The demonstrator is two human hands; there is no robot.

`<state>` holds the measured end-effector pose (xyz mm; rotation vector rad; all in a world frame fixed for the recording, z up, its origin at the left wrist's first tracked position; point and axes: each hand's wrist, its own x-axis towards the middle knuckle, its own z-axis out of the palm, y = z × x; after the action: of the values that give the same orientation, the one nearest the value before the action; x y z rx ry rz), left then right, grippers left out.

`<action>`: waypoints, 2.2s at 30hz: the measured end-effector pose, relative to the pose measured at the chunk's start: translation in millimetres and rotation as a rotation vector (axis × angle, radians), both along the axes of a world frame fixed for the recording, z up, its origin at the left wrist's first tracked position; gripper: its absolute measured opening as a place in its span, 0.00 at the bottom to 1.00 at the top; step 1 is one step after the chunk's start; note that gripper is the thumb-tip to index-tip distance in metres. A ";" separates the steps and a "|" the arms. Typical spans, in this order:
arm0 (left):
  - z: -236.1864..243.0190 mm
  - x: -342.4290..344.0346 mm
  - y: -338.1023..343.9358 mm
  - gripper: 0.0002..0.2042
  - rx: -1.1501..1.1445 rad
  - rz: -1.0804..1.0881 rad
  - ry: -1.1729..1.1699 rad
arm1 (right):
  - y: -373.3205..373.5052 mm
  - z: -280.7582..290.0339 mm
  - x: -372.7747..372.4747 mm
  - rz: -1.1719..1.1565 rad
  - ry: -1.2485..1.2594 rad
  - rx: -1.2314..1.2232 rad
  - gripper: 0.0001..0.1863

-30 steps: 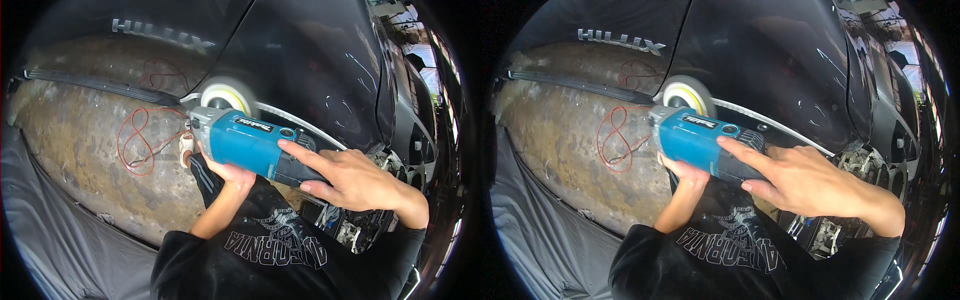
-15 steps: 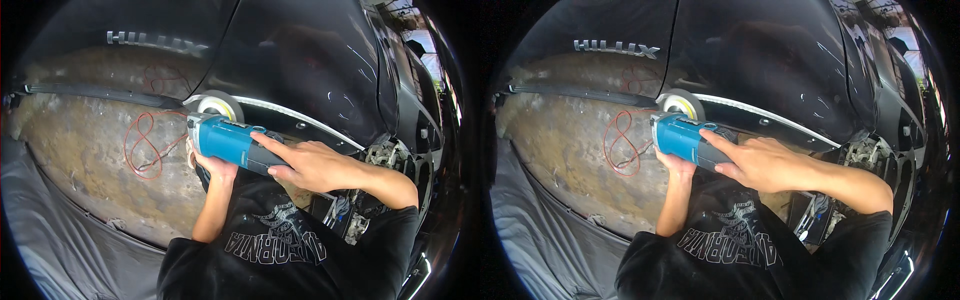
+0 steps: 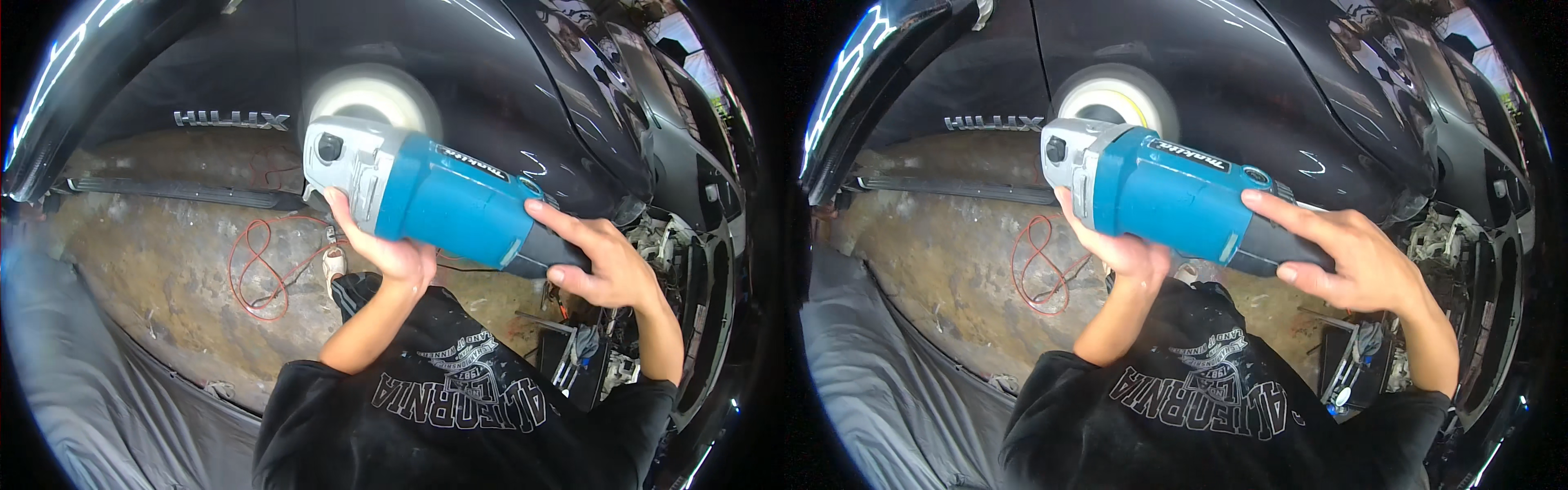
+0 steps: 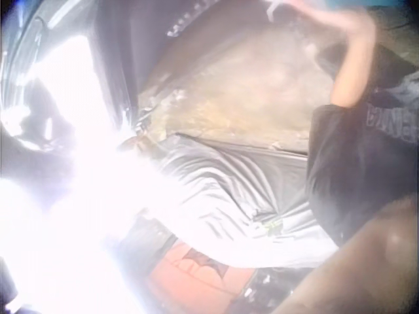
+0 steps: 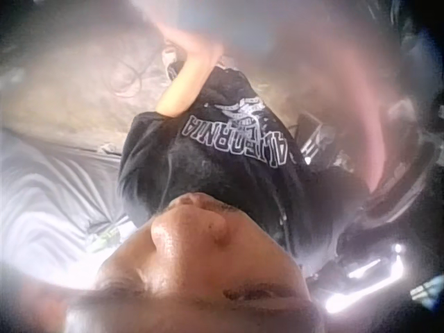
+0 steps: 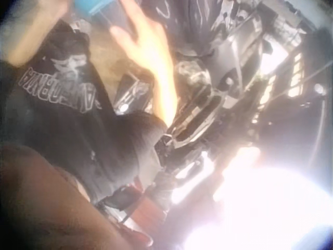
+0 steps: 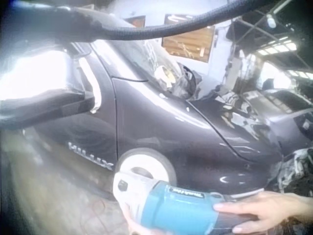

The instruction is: The person polishes the side panel and wheel arch of a dark gray truck using a circular electric polisher, moving the tool back and forth across the surface while holding it with both hands.

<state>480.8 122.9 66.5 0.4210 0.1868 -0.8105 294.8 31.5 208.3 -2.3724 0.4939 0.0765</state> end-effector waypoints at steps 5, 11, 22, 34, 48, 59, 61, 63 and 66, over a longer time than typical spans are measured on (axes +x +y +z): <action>-40.6 -39.3 5.9 0.35 0.059 0.065 0.019 | -4.8 -39.4 -34.7 0.055 -0.037 0.042 0.35; -55.8 -58.7 13.1 0.33 0.066 0.038 -0.035 | -9.1 -60.3 -56.7 0.033 0.001 0.113 0.37; 40.3 20.4 -38.7 0.35 -0.140 0.115 -0.231 | -38.1 37.7 15.6 0.119 -0.150 -0.200 0.45; 51.6 4.4 -34.4 0.33 -0.009 0.128 -0.127 | -43.1 38.4 -1.7 0.098 -0.056 -0.117 0.45; -51.8 -70.6 -2.7 0.35 0.203 0.026 -0.160 | -10.6 -82.0 -85.1 -0.103 -0.028 0.108 0.47; -107.6 -187.4 -7.6 0.25 0.301 -0.602 -0.884 | 97.7 -228.2 -231.5 -0.742 -0.358 0.259 0.62; -72.7 -202.7 -30.8 0.25 0.236 -0.661 -1.045 | 117.5 -261.5 -236.6 -0.917 -0.522 0.291 0.60; -44.2 -205.1 -48.3 0.27 0.252 -0.797 -1.251 | 133.3 -292.7 -227.7 -1.046 -0.614 0.333 0.59; -36.4 -203.6 -71.6 0.30 0.332 -0.898 -1.397 | 145.9 -309.4 -193.9 -1.210 -0.756 0.383 0.57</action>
<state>277.2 51.3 30.2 1.3353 -1.2678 -1.1675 100.9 177.3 -101.1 -1.2596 1.2575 -1.0982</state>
